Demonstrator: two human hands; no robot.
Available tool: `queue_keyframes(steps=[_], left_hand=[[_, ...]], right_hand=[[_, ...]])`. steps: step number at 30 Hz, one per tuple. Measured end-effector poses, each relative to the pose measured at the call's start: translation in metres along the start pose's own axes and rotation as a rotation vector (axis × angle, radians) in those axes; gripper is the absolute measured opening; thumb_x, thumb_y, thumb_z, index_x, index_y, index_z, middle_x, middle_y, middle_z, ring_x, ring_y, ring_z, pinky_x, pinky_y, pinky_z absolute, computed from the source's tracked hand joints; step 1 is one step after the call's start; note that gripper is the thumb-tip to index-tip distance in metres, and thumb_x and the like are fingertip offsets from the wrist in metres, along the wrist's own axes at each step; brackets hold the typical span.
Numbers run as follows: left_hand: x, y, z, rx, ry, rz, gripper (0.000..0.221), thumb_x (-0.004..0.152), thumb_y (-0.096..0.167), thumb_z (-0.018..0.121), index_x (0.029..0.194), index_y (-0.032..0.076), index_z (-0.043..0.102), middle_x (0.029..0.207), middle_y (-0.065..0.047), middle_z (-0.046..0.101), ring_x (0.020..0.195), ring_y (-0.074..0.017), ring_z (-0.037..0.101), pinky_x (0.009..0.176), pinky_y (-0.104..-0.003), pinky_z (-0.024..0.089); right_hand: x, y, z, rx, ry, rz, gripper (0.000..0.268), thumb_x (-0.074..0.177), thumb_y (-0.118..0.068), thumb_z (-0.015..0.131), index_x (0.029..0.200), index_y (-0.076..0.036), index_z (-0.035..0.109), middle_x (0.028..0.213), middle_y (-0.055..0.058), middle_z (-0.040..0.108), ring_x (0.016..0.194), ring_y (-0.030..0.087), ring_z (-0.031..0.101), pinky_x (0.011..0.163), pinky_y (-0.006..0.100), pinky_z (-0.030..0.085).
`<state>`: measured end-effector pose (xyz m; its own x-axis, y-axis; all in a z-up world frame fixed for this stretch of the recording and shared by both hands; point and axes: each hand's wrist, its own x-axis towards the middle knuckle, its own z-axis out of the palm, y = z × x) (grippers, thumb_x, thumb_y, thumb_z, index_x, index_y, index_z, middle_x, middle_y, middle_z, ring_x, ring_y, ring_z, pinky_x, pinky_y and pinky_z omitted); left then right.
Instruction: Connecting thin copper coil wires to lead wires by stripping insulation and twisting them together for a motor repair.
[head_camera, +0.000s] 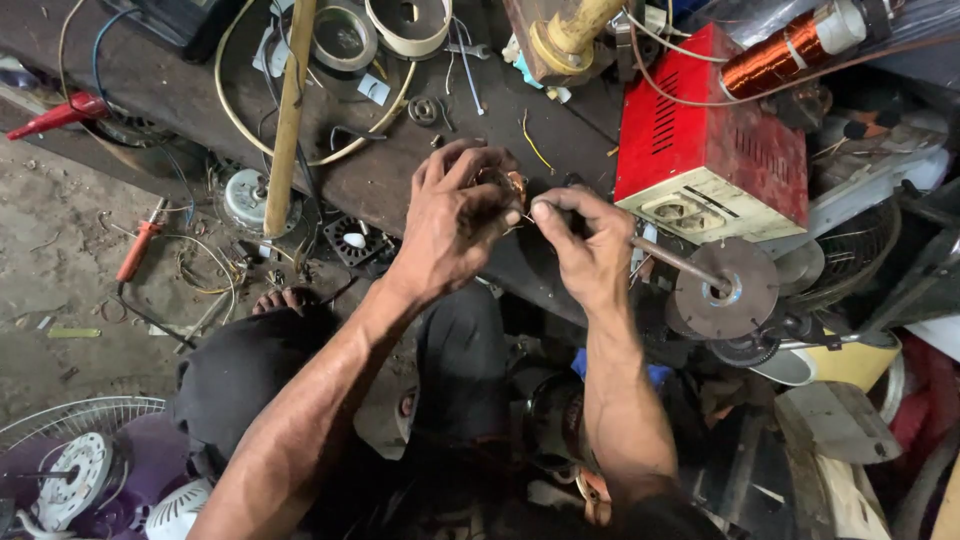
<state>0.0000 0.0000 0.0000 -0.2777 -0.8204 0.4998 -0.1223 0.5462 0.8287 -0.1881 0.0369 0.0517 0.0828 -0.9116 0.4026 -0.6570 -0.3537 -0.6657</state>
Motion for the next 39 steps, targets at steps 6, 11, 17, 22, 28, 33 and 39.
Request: queue_keyframes(steps=[6, 11, 17, 22, 28, 33, 39], left_hand=[[0.002, 0.003, -0.003, -0.088, -0.019, -0.024, 0.016, 0.096, 0.027, 0.07, 0.091, 0.012, 0.072, 0.128, -0.011, 0.058, 0.132, -0.0471, 0.043, 0.102, -0.079, 0.031], [0.003, 0.004, -0.004, -0.134, -0.039, -0.055, 0.017, 0.099, 0.031, 0.066, 0.093, 0.016, 0.071, 0.13, -0.006, 0.058, 0.133, -0.0444, 0.043, 0.104, -0.079, 0.028], [0.002, 0.004, -0.002, -0.179, -0.023, -0.103, 0.016, 0.099, 0.031, 0.067, 0.093, 0.017, 0.073, 0.131, -0.006, 0.059, 0.135, -0.0441, 0.043, 0.105, -0.079, 0.027], [0.003, 0.005, -0.003, -0.186, -0.016, -0.1, 0.017, 0.098, 0.028, 0.068, 0.089, 0.014, 0.071, 0.129, -0.008, 0.059, 0.133, -0.0437, 0.045, 0.104, -0.077, 0.029], [0.002, 0.004, -0.001, -0.155, -0.014, -0.096, 0.013, 0.096, 0.026, 0.07, 0.09, 0.015, 0.073, 0.129, -0.007, 0.06, 0.132, -0.0423, 0.045, 0.105, -0.076, 0.03], [0.002, 0.003, -0.003, -0.141, -0.016, -0.083, 0.014, 0.097, 0.028, 0.07, 0.091, 0.015, 0.072, 0.128, -0.008, 0.059, 0.133, -0.0436, 0.044, 0.105, -0.075, 0.03], [0.0, 0.002, -0.002, -0.166, -0.007, -0.121, 0.013, 0.095, 0.03, 0.073, 0.097, 0.017, 0.074, 0.129, -0.007, 0.059, 0.135, -0.0417, 0.043, 0.107, -0.074, 0.03]], right_hand=[[-0.002, 0.009, 0.003, 0.124, -0.02, 0.149, 0.012, 0.097, -0.015, 0.075, 0.097, -0.004, 0.078, 0.078, 0.008, 0.069, 0.08, 0.01, 0.057, 0.077, 0.034, 0.052], [-0.004, 0.015, 0.002, 0.136, -0.037, 0.195, 0.012, 0.098, -0.017, 0.075, 0.099, -0.005, 0.079, 0.078, 0.006, 0.069, 0.08, 0.01, 0.059, 0.078, 0.031, 0.051], [-0.011, 0.003, 0.005, 0.128, -0.034, 0.218, 0.009, 0.096, -0.014, 0.074, 0.092, -0.006, 0.077, 0.065, 0.003, 0.062, 0.065, 0.008, 0.051, 0.059, 0.024, 0.045], [-0.017, -0.006, 0.0, 0.051, 0.001, 0.138, 0.022, 0.091, -0.023, 0.079, 0.106, -0.007, 0.076, 0.079, 0.007, 0.069, 0.07, 0.011, 0.06, 0.058, 0.024, 0.043], [-0.009, -0.014, 0.006, -0.099, 0.051, -0.149, 0.03, 0.092, -0.017, 0.081, 0.116, 0.0, 0.074, 0.097, 0.016, 0.074, 0.082, 0.027, 0.073, 0.06, 0.033, 0.053], [-0.008, -0.008, 0.008, -0.142, 0.043, -0.187, 0.012, 0.097, -0.011, 0.076, 0.105, -0.002, 0.077, 0.092, 0.012, 0.075, 0.082, 0.029, 0.075, 0.07, 0.036, 0.059], [-0.012, -0.005, 0.008, -0.074, 0.023, -0.034, 0.009, 0.099, -0.01, 0.072, 0.099, -0.002, 0.077, 0.08, 0.012, 0.072, 0.068, 0.021, 0.07, 0.057, 0.032, 0.052]])
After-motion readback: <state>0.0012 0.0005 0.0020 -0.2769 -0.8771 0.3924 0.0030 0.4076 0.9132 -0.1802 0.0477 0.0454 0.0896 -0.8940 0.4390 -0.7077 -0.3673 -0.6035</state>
